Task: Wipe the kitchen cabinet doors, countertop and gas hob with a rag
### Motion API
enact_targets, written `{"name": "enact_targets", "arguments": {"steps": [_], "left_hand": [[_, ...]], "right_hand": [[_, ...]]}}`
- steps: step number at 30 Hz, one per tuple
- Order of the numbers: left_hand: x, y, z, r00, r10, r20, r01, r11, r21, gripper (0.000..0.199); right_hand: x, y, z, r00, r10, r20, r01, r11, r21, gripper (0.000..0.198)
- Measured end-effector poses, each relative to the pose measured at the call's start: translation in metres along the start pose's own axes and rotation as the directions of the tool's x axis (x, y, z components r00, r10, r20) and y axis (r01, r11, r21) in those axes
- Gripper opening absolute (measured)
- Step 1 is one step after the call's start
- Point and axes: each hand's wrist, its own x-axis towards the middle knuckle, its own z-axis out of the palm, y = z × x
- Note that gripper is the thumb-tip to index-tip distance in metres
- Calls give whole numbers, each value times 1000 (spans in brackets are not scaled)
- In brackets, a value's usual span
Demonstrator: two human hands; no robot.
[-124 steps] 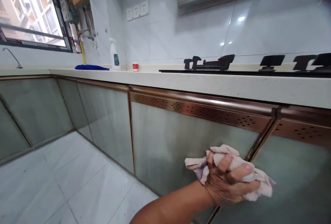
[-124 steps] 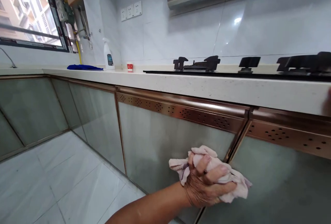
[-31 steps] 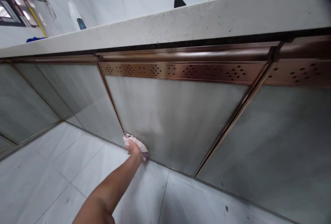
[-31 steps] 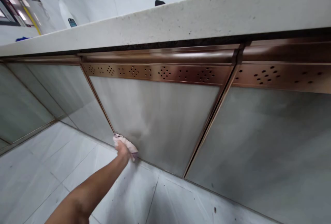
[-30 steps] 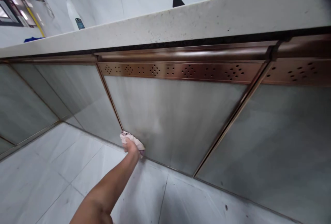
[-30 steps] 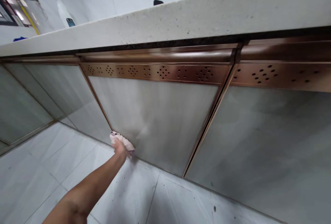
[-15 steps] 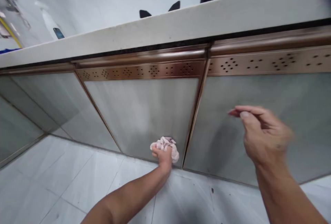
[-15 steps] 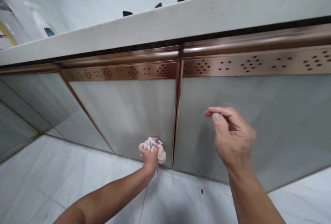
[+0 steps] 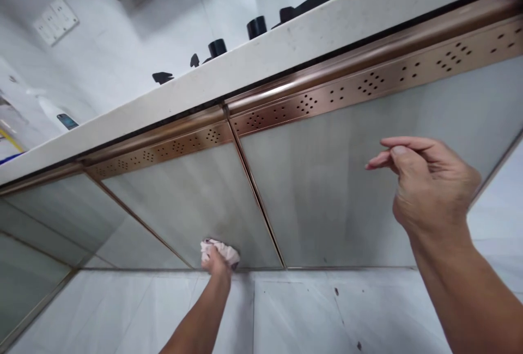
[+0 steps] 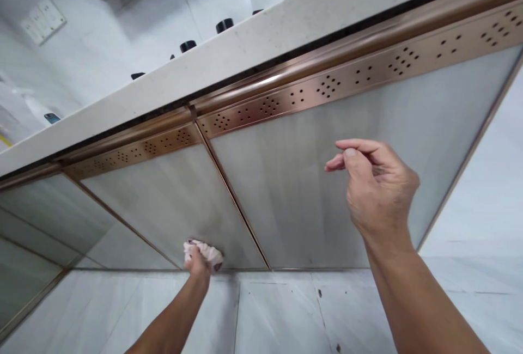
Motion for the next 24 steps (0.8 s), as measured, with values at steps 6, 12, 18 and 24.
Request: {"name": "enact_targets", "arguments": {"steps": [6,12,18,24], "left_hand": [[-4,15,16,768,641,2,-611,731,304,58],[-59,-60,34,-41,816,577,-992,-103,75,50],[-33,-58,-1,-517,505,691,-804,-564,-189,40],[-13,51,-2,-451,585,674,-809,-586,-33,43]], "right_hand": [[8,13,-1,996,-6,-94,15,995,95,16],[-5,-1,11,999,-38,-24,38,999,3,17],[-13,-16,12,998,-54,42,57,994,-90,17],[-11,-15,11,999,-42,33,45,993,-106,16]]}}
